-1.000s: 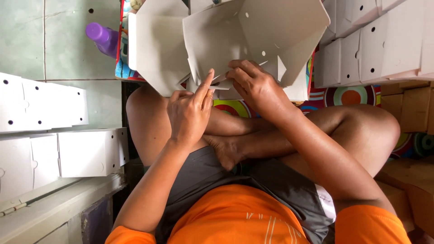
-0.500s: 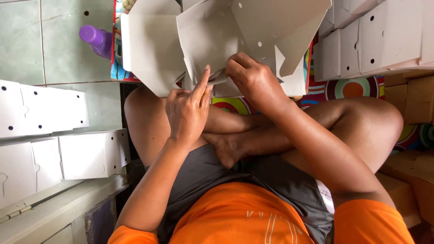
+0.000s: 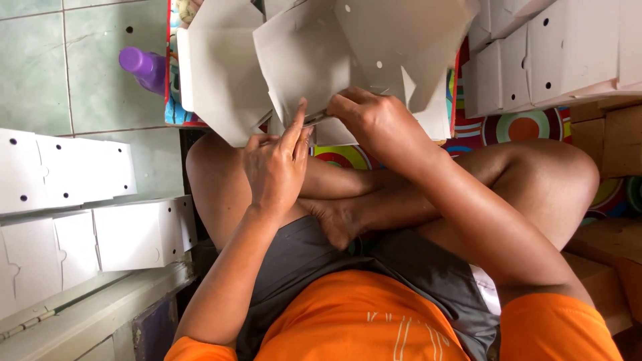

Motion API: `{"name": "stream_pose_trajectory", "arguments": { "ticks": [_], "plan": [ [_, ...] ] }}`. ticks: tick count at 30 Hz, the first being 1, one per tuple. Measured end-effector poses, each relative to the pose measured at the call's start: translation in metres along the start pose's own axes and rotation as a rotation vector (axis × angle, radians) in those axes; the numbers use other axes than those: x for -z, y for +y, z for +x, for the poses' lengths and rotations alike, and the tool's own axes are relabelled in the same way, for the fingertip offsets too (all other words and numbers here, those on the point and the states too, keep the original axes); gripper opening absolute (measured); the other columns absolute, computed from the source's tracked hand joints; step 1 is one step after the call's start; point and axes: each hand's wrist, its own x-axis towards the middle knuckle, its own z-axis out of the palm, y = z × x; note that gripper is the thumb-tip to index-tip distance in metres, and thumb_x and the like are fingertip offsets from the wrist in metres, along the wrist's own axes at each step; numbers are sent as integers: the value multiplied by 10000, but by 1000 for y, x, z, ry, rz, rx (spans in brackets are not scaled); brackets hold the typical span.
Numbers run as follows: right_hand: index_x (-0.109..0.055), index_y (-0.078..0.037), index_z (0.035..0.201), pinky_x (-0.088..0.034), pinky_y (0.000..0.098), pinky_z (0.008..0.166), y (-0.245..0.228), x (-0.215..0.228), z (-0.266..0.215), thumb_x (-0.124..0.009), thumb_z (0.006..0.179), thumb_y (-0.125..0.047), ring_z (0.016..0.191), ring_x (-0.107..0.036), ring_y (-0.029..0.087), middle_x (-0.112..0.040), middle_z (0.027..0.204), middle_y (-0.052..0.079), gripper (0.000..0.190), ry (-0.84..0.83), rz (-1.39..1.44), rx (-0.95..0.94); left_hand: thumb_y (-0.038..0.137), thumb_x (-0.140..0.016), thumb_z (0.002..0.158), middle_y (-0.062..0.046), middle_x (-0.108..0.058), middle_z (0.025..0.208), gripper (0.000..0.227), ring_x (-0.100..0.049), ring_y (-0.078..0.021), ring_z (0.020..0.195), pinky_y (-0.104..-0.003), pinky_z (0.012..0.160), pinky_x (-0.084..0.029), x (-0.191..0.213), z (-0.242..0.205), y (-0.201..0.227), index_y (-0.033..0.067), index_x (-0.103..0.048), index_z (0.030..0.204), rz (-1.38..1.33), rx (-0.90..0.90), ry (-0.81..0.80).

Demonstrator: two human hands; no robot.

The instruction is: The person sits on the floor and folds flat white cardboard pieces into small rectangular boxes. They repeatedly pick up a flat piece, fold the sides, and tuck the flaps to form a box, then place the finished box into a stack.

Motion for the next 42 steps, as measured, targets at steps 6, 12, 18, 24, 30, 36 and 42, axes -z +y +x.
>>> {"name": "stream_pose_trajectory", "arguments": {
  "ticks": [6, 12, 18, 24, 30, 36, 42],
  "plan": [
    [-640, -95, 1006, -607, 420, 667, 12, -15, 3, -661, 976, -28, 815, -739, 351, -693, 921, 103, 76, -52, 88, -28, 280, -639, 1063, -92, -774, 733, 482, -788, -178, 758, -288, 937, -495, 6, 1, 2, 299, -533, 1533, 18, 1, -34],
    [-628, -54, 987, -597, 460, 674, 22, -17, 13, -673, 929, -10, 792, -739, 379, -702, 889, 140, 86, -111, 181, -63, 302, -617, 1065, -92, -772, 724, 509, -783, -167, 745, -277, 978, -474, 7, 4, -2, 382, -486, 1551, 42, 0, -84],
    [-597, -85, 922, -593, 432, 693, 23, -16, 19, -689, 897, -28, 768, -731, 349, -684, 839, 104, 111, -171, 136, -41, 263, -645, 1039, -56, -784, 766, 463, -777, -148, 715, -274, 975, -467, 12, 5, -8, 381, -567, 1480, 54, -25, -102],
    [-632, -105, 923, -590, 437, 678, 24, -17, 20, -739, 900, -94, 773, -731, 339, -688, 836, 91, 110, -188, 111, 11, 263, -636, 1044, -69, -762, 686, 453, -770, -154, 684, -271, 996, -464, 12, 6, -9, 361, -573, 1481, 78, -27, -113],
    [-634, -139, 843, -609, 416, 652, 26, -26, 22, -759, 904, -101, 792, -739, 319, -682, 855, 48, 144, -201, 94, -22, 266, -647, 1045, -46, -715, 581, 424, -755, -124, 626, -292, 1018, -441, 18, 12, -6, 346, -608, 1460, 110, -33, -158],
    [-627, -143, 808, -421, 431, 348, 28, -30, 27, -697, 945, -164, 898, -608, 247, -622, 933, 8, 156, -128, -141, 43, 209, -766, 1023, 19, -577, 477, 350, -492, -174, 426, -292, 957, -473, 26, 17, -9, 309, -730, 1357, 228, -192, 0],
    [-665, -162, 873, -451, 478, 420, 37, -39, 31, -722, 942, -204, 617, -647, 337, -626, 868, 35, 98, -198, -139, 14, 126, -773, 986, 38, -510, 468, 395, -427, -178, 416, -321, 967, -485, 33, 23, -9, 275, -740, 1351, 271, -285, 26]
  ]
}}
